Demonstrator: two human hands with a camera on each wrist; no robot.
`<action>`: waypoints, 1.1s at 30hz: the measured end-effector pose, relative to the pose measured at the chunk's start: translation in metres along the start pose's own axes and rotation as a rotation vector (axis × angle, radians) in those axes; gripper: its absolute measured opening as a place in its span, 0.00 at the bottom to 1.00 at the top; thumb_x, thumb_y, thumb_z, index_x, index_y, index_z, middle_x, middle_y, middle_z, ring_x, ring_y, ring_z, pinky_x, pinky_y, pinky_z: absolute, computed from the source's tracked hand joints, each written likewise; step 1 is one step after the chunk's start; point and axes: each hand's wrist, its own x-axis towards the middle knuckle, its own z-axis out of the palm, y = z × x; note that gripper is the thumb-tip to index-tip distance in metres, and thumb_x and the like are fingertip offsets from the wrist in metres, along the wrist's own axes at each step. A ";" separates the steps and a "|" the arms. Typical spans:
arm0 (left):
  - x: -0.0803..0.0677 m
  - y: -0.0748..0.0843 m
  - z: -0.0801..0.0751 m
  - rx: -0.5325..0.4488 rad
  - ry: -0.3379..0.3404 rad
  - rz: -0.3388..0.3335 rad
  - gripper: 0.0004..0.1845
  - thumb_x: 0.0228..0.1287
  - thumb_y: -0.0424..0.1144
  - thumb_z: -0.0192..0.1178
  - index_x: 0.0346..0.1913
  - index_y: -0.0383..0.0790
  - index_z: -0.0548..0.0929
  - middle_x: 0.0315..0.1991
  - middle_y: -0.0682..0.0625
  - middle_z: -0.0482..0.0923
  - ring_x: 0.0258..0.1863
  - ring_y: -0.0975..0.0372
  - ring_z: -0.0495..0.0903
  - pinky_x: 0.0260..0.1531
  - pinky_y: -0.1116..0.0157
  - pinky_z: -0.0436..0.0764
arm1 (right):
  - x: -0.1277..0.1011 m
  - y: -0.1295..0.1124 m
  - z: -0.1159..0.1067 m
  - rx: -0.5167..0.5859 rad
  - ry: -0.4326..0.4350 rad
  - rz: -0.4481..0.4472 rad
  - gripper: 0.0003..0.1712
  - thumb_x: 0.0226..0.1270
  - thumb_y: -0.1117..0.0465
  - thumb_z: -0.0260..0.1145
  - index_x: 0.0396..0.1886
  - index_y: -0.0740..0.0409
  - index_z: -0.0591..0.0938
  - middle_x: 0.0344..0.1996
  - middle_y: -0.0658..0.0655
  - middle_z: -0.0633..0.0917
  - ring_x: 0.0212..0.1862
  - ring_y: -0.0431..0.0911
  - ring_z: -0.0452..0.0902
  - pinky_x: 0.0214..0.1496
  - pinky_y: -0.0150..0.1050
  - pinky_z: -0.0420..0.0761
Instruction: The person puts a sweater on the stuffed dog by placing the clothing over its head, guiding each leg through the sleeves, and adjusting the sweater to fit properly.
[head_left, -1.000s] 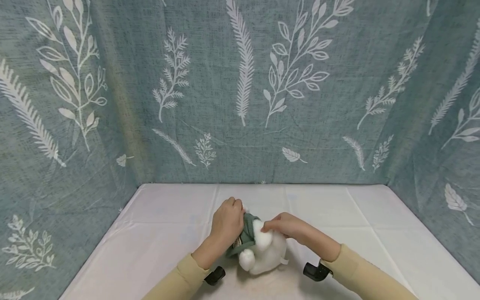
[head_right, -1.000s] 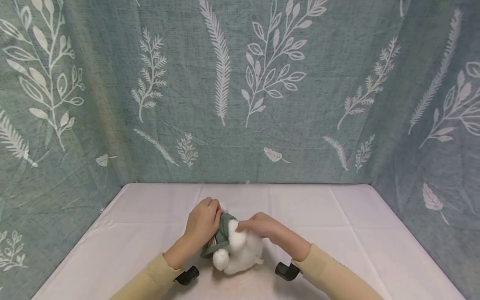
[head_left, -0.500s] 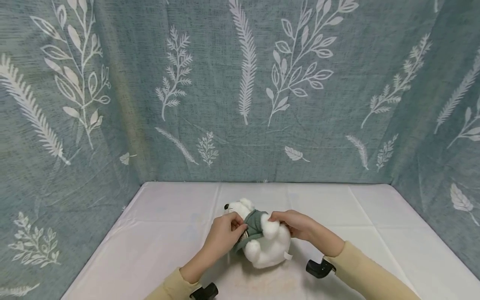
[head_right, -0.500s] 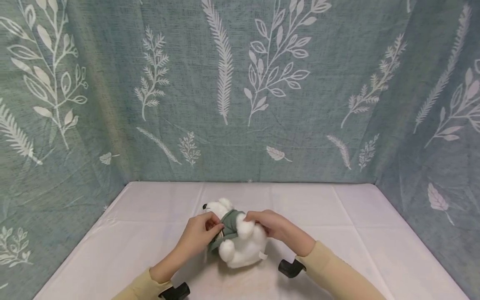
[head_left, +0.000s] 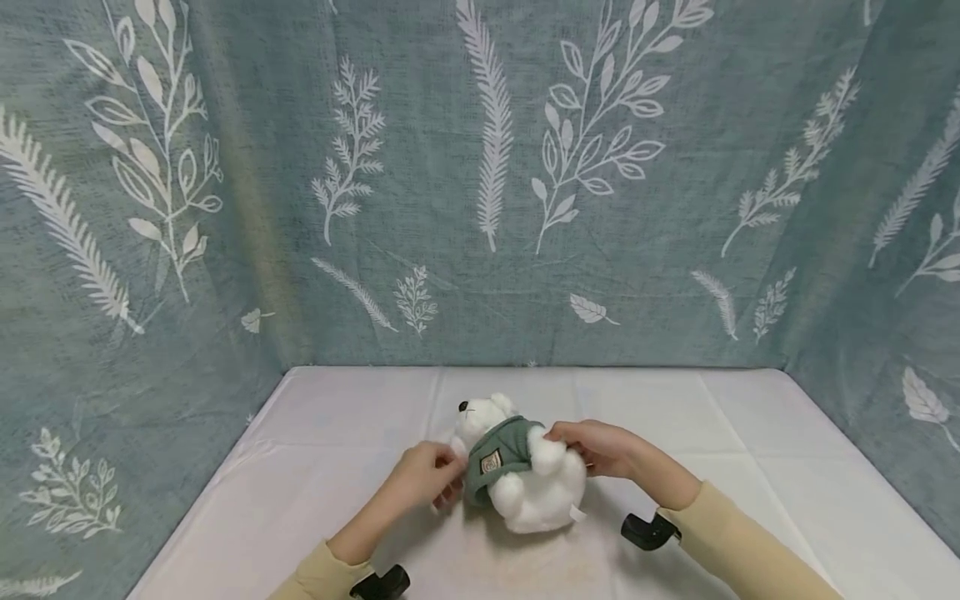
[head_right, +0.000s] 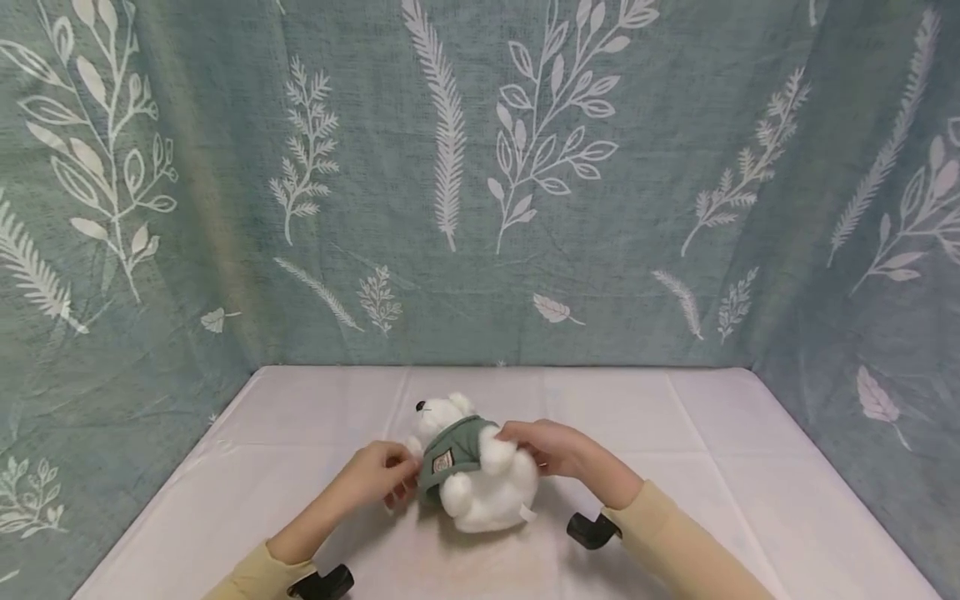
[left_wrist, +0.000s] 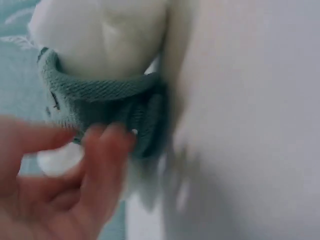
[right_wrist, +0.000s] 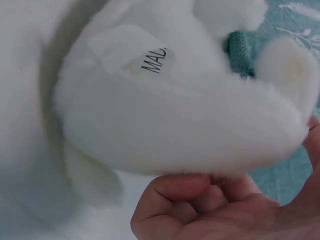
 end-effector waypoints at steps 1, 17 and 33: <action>-0.002 -0.002 0.001 -0.059 -0.085 -0.016 0.13 0.67 0.37 0.54 0.29 0.31 0.80 0.21 0.43 0.82 0.15 0.63 0.78 0.18 0.65 0.80 | 0.000 -0.001 0.000 -0.015 -0.004 -0.001 0.11 0.60 0.48 0.60 0.28 0.50 0.79 0.26 0.48 0.77 0.32 0.40 0.73 0.37 0.34 0.74; -0.001 0.006 0.033 -0.631 -0.188 -0.179 0.18 0.65 0.39 0.52 0.46 0.23 0.72 0.35 0.43 0.81 0.32 0.63 0.83 0.36 0.69 0.83 | -0.009 -0.020 0.010 -0.427 0.248 -0.139 0.30 0.64 0.37 0.58 0.52 0.55 0.79 0.51 0.55 0.80 0.56 0.51 0.75 0.54 0.51 0.74; 0.017 0.039 0.014 -0.270 0.142 -0.131 0.20 0.63 0.44 0.61 0.48 0.29 0.77 0.35 0.45 0.80 0.34 0.62 0.78 0.35 0.62 0.78 | -0.011 -0.003 0.005 0.091 -0.013 -0.155 0.26 0.67 0.58 0.60 0.56 0.73 0.66 0.44 0.58 0.78 0.42 0.41 0.80 0.51 0.38 0.80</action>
